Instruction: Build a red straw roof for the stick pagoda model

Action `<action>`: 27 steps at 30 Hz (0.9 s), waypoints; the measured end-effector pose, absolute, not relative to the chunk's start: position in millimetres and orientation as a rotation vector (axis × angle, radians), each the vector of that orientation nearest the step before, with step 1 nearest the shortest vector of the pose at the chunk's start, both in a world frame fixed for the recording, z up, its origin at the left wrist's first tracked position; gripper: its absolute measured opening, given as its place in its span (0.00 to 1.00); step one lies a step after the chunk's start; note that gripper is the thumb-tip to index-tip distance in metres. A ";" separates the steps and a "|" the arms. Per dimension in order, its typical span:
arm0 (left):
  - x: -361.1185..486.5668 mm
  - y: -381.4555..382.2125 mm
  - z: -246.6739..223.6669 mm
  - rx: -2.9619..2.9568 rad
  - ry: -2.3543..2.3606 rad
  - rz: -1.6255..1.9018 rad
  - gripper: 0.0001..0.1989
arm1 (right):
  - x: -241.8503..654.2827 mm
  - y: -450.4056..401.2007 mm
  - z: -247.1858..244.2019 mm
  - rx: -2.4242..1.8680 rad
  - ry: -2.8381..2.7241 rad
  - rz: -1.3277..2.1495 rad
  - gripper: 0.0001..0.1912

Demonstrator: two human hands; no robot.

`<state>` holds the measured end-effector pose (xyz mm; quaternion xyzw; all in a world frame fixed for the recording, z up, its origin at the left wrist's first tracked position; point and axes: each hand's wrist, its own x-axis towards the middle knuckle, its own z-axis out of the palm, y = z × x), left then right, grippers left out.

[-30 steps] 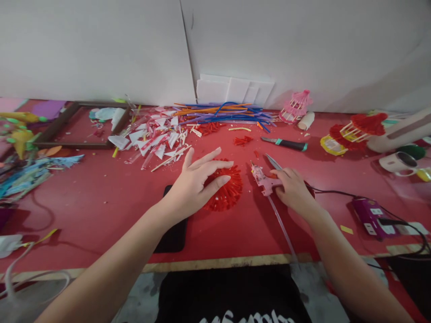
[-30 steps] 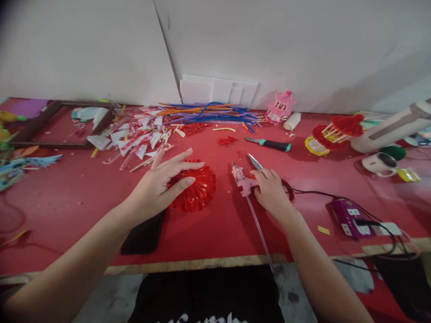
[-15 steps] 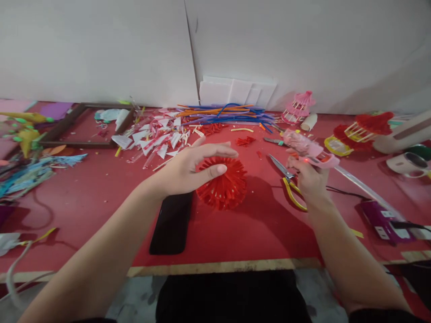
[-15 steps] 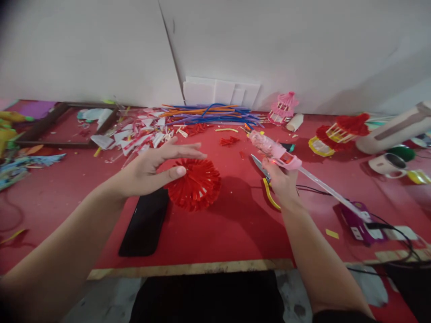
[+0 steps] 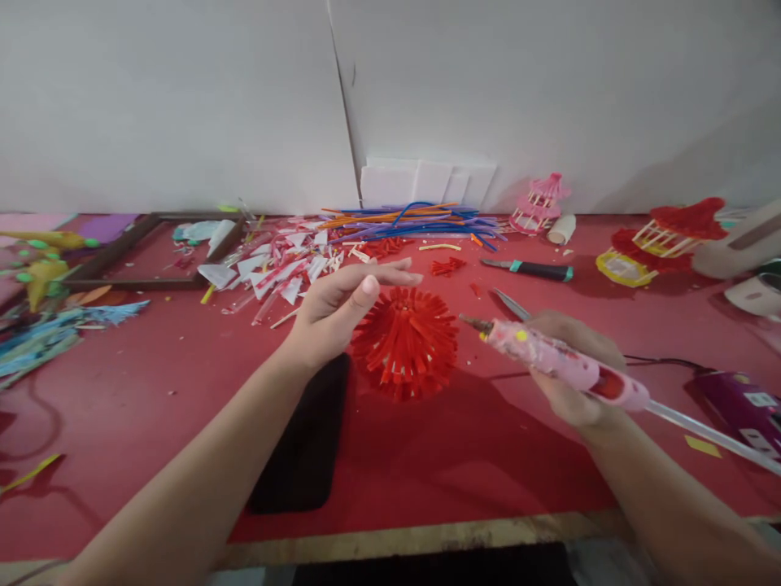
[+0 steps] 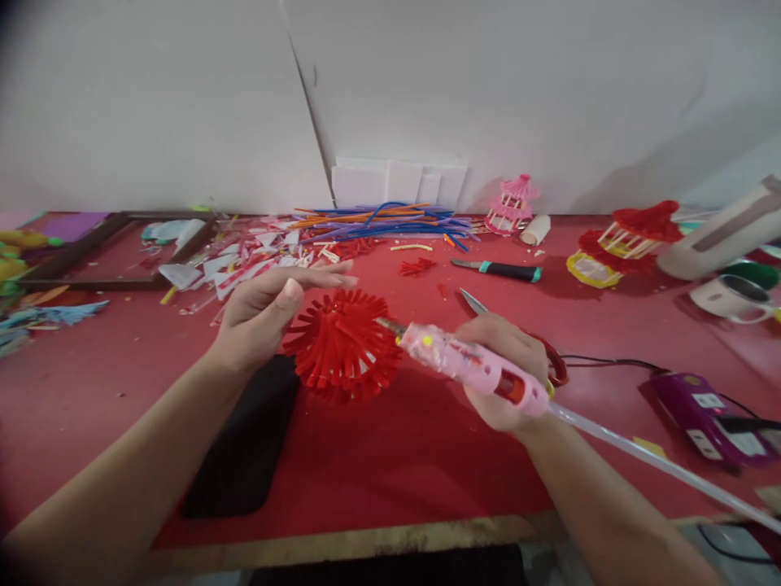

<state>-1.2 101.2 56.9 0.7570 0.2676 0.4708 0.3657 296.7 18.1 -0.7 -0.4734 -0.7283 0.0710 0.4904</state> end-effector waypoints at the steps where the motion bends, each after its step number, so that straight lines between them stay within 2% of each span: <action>1: -1.0 100.8 49.6 1.907 0.752 1.303 0.14 | 291.9 17.2 5.1 -1.071 -1.788 0.154 0.05; 4: -1.7 99.5 29.2 1.786 0.851 1.491 0.15 | 280.5 15.2 16.6 -0.898 -1.858 0.061 0.08; 8: -7.4 93.0 14.6 1.847 0.645 1.496 0.24 | 274.9 12.8 18.3 -0.858 -1.940 -0.048 0.06; 14: -15.2 84.2 11.3 2.337 0.576 1.515 0.44 | 273.1 10.7 16.5 -0.846 -1.986 -0.157 0.07; 18: -14.1 83.4 10.9 2.521 0.582 1.508 0.53 | 270.1 9.3 20.3 -0.842 -1.968 -0.203 0.07; 21: -12.5 82.1 10.5 2.588 0.595 1.500 0.54 | 269.7 7.2 21.8 -0.853 -1.976 -0.187 0.06; 27: -12.3 80.4 6.2 2.547 0.584 1.508 0.48 | 270.6 4.1 23.6 -0.861 -1.981 -0.172 0.06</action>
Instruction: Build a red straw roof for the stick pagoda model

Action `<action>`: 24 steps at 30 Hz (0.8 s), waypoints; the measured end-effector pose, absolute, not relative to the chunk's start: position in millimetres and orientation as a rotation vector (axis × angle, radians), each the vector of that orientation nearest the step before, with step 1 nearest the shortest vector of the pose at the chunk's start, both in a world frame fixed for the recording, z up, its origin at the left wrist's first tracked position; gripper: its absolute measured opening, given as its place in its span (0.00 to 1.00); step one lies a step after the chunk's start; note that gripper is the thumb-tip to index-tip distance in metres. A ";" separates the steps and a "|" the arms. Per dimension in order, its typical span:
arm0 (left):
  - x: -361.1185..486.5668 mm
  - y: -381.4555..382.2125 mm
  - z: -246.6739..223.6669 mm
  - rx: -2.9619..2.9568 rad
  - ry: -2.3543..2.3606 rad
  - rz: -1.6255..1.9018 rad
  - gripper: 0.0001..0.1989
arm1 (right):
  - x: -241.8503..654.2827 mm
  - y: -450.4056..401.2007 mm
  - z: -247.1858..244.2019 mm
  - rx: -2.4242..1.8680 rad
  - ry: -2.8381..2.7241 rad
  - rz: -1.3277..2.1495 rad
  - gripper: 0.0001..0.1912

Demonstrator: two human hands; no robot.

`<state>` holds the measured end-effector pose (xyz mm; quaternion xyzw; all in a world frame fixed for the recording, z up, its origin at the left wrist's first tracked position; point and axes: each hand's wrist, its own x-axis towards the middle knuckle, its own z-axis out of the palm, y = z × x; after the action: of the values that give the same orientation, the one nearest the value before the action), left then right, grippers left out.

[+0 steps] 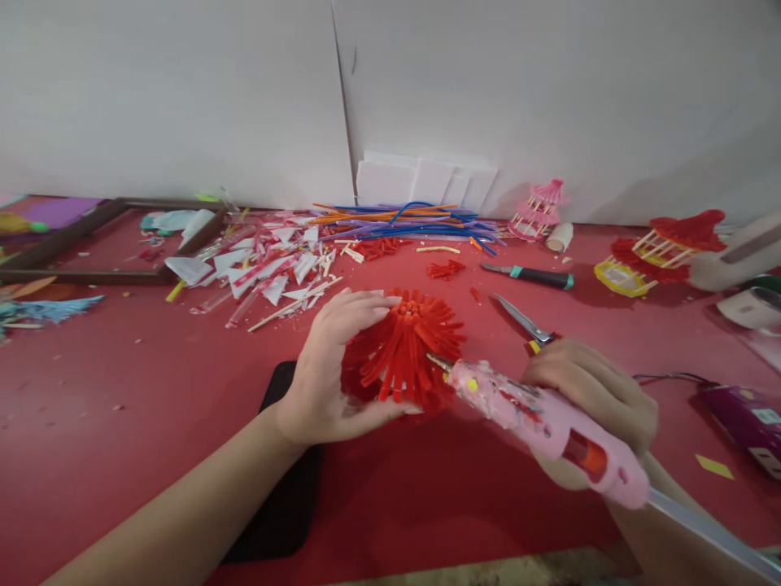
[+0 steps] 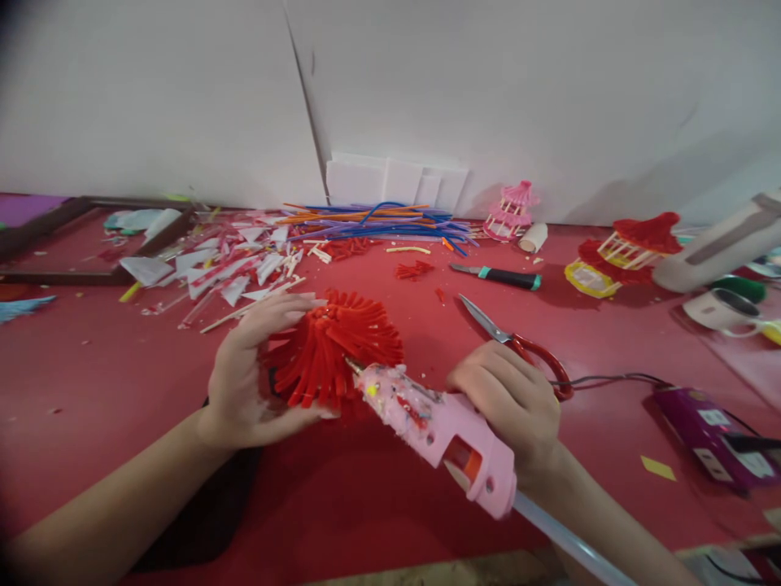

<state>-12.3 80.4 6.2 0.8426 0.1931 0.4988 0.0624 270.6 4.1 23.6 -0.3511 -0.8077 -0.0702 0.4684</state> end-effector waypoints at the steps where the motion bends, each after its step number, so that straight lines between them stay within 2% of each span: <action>1: -12.6 80.5 5.5 2.543 0.574 1.499 0.47 | 270.5 3.7 24.2 -0.863 -1.982 -0.170 0.06; 5: -12.9 80.6 4.4 2.519 0.585 1.494 0.44 | 270.8 2.2 26.6 -0.853 -2.008 -0.174 0.05; 10: -12.5 79.8 4.8 2.519 0.603 1.521 0.40 | 271.7 2.7 27.8 -0.854 -1.970 -0.174 0.11; 24: -11.3 78.9 6.2 2.487 0.569 1.513 0.38 | 310.0 15.2 28.6 -0.714 -2.176 -0.358 0.05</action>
<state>-11.3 78.9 6.2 0.8352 0.1910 0.5082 0.0878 310.0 15.2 28.6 -0.2823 -0.8603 -0.1416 0.4001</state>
